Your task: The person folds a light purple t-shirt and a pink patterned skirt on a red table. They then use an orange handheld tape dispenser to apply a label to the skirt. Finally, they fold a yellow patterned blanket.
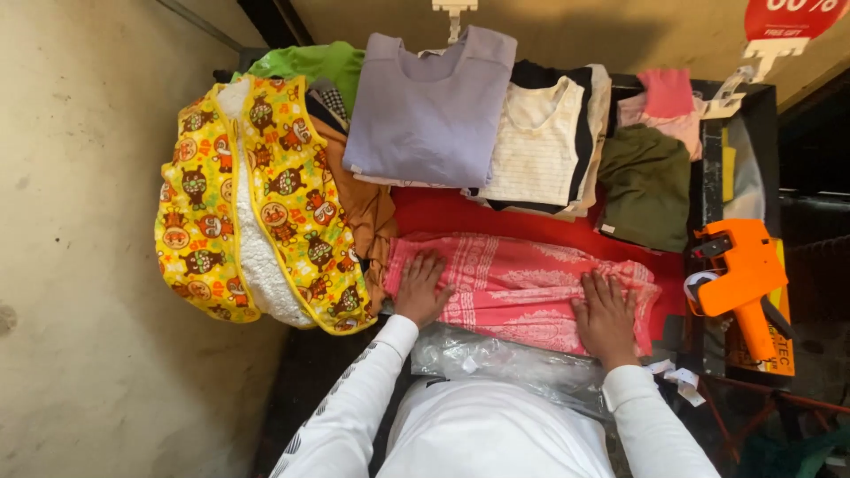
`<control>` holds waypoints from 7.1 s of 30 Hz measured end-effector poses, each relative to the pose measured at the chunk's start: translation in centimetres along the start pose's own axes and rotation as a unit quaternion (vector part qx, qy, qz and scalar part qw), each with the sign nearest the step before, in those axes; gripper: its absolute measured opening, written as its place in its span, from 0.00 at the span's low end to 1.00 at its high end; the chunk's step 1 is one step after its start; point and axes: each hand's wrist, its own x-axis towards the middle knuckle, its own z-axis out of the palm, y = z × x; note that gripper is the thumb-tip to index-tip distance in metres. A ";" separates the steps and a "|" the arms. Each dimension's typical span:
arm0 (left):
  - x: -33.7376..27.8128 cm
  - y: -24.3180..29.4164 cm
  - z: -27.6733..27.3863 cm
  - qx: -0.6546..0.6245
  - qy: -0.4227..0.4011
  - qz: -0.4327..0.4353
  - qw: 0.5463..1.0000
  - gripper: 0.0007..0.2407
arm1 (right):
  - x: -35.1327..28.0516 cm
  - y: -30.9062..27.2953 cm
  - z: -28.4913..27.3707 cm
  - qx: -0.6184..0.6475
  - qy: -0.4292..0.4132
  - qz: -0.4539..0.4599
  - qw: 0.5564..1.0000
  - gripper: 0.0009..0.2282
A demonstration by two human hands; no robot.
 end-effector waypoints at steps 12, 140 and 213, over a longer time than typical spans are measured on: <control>0.1 4.7 0.1 -0.027 -0.007 0.070 0.997 0.35 | 2.7 -4.5 4.3 -0.013 0.200 -0.174 0.964 0.26; 5.8 8.1 -1.3 -0.306 -0.185 -0.324 0.876 0.26 | 2.6 1.1 -0.5 0.110 -0.051 0.275 0.954 0.18; 2.7 11.3 8.0 0.027 -0.044 0.086 0.995 0.45 | -0.5 13.5 -14.3 0.059 0.069 0.241 0.966 0.34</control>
